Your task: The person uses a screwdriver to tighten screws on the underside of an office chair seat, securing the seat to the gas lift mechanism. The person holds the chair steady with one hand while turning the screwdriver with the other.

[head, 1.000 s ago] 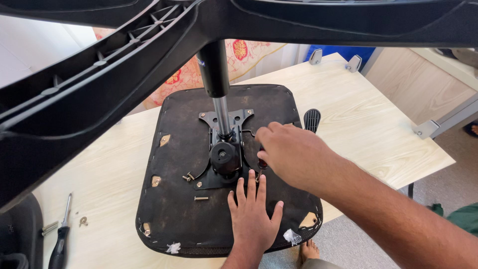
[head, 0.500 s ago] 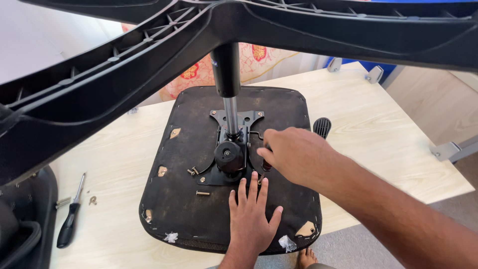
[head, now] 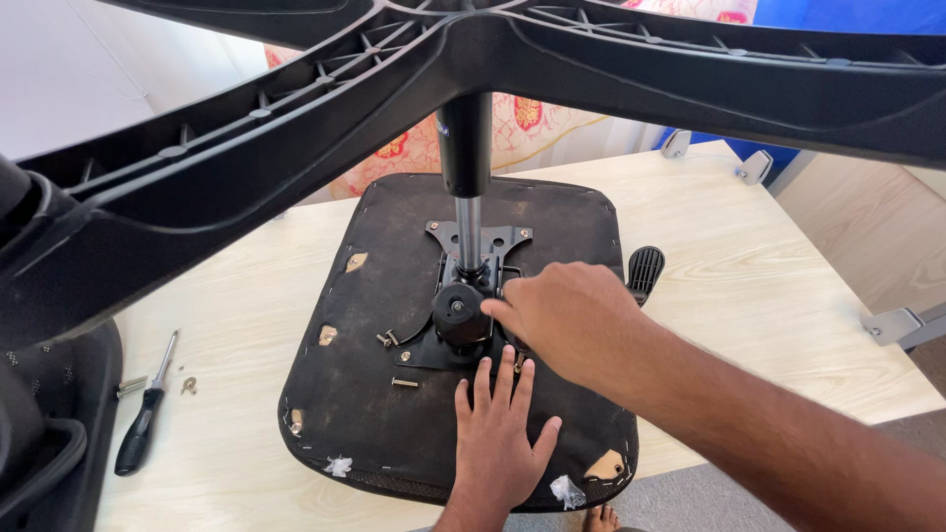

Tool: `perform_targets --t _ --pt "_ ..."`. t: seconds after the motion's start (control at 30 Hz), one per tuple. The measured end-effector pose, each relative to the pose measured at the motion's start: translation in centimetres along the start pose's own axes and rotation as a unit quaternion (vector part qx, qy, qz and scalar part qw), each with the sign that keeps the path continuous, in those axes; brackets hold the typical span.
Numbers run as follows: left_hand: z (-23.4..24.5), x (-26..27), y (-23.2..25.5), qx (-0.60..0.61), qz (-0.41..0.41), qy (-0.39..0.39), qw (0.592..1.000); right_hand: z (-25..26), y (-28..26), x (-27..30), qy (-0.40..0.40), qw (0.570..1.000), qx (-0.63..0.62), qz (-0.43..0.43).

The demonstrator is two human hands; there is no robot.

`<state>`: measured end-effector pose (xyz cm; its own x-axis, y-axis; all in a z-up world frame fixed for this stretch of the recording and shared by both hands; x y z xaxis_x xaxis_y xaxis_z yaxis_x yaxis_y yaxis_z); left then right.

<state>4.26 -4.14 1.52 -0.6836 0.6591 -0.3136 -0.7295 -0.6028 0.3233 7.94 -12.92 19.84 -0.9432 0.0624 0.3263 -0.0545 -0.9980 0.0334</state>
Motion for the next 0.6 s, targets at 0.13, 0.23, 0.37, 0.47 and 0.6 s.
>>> perform_targets --t 0.13,0.23,0.37,0.47,0.6 --pt "0.1 0.2 -0.1 0.015 -0.003 0.012 1.0 0.3 0.2 0.8 0.076 0.996 -0.02 0.037" --pt "0.2 0.2 -0.2 0.015 -0.008 0.017 1.0 0.2 0.3 0.8 0.07 0.995 -0.014 0.074" --pt "0.4 0.2 -0.1 0.018 -0.009 0.021 1.0 0.7 0.1 0.7 0.043 0.995 -0.072 0.053" --pt "0.6 0.2 -0.2 0.024 -0.012 0.029 0.999 0.8 0.5 0.5 0.005 0.995 -0.094 -0.037" --pt "0.7 0.1 -0.2 0.027 -0.013 0.025 0.999 0.1 1.2 -0.3 0.02 0.992 -0.09 -0.088"
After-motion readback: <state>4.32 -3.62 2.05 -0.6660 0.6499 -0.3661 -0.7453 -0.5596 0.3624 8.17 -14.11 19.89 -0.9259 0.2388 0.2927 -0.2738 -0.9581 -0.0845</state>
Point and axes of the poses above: each hand's wrist, its own x-axis away from the middle knuckle, its own z-axis out of the back of the hand, y = z × x, the point moved 6 cm from there along -x, towards the middle knuckle, and after that the axes turned 1 degree about y, right-handed, at the moved point
